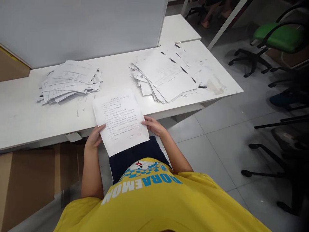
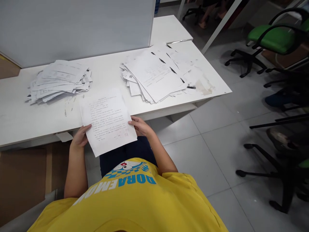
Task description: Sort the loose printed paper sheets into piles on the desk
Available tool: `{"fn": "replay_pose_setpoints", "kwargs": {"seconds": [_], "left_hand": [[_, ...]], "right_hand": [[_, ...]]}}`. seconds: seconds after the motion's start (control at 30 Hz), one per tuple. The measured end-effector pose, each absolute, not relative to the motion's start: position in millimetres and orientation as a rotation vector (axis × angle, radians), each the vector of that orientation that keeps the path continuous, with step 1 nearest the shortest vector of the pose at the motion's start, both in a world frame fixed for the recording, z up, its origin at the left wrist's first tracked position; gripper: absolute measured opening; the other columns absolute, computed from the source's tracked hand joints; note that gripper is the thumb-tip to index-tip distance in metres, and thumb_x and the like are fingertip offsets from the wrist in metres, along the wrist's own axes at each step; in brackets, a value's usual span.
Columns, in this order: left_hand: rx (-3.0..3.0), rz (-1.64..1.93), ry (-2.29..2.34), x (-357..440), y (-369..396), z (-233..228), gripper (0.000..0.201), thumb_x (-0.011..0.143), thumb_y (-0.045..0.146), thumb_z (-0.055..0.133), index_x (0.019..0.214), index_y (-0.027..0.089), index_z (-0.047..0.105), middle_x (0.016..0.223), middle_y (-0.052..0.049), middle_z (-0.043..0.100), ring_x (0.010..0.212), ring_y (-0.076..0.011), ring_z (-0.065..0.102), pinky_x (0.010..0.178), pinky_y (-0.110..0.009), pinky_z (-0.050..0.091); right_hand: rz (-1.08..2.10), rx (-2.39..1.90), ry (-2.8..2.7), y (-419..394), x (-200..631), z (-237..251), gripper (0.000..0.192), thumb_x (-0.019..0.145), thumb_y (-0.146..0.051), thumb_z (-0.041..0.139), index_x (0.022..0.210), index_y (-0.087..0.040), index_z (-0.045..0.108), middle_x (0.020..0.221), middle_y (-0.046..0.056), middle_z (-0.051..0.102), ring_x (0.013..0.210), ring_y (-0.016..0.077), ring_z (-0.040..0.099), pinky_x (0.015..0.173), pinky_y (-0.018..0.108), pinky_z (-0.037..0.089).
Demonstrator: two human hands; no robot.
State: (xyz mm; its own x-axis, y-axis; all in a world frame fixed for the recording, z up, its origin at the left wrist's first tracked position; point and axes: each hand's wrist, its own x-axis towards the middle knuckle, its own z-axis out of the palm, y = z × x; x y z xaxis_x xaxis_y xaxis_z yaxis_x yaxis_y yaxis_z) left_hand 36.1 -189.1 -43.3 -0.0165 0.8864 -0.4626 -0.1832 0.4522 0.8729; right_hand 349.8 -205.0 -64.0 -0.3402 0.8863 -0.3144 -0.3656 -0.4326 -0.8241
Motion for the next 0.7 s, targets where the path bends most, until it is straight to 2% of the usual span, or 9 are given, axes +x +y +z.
{"fn": "replay_pose_setpoints", "kwargs": {"seconds": [0.2,0.33,0.5,0.7], "left_hand": [[0.730,0.702,1.279,39.0,-193.0,-53.8,0.042,0.067,0.039,0.078,0.100,0.013,0.077,0.103,-0.019,0.076,0.109,-0.0401,0.069,0.092,-0.045,0.060],[0.730,0.662,1.235,47.2,-194.4,-59.3,0.041,0.067,0.041,0.075,0.097,0.013,0.078,0.099,-0.019,0.076,0.109,-0.0418,0.069,0.094,-0.047,0.059],[0.700,0.658,1.235,55.5,-193.8,-62.0,0.038,0.064,0.041,0.075,0.092,0.014,0.079,0.099,-0.017,0.077,0.106,-0.0408,0.070,0.090,-0.046,0.061],[0.761,0.677,1.180,68.0,-191.2,-51.7,0.045,0.057,0.044,0.083,0.090,0.013,0.079,0.100,-0.018,0.076,0.102,-0.0418,0.071,0.087,-0.048,0.062]], "right_hand": [[1.924,-0.990,-0.758,-202.7,349.2,-66.3,0.040,0.062,-0.042,0.086,0.092,-0.019,0.075,0.098,0.009,0.078,0.094,0.0279,0.072,0.088,0.042,0.058],[1.925,-0.991,-0.694,-205.6,348.7,-67.6,0.043,0.062,-0.037,0.087,0.098,-0.018,0.074,0.106,0.012,0.077,0.101,0.0309,0.071,0.090,0.045,0.059],[1.864,-1.029,-0.711,-209.5,353.6,-69.8,0.045,0.060,-0.039,0.089,0.097,-0.018,0.073,0.102,0.011,0.078,0.100,0.0323,0.071,0.091,0.049,0.058],[1.743,-1.095,-0.731,-211.7,366.0,-66.3,0.044,0.061,-0.042,0.088,0.094,-0.018,0.075,0.101,0.011,0.078,0.101,0.0322,0.071,0.095,0.050,0.056]]}}
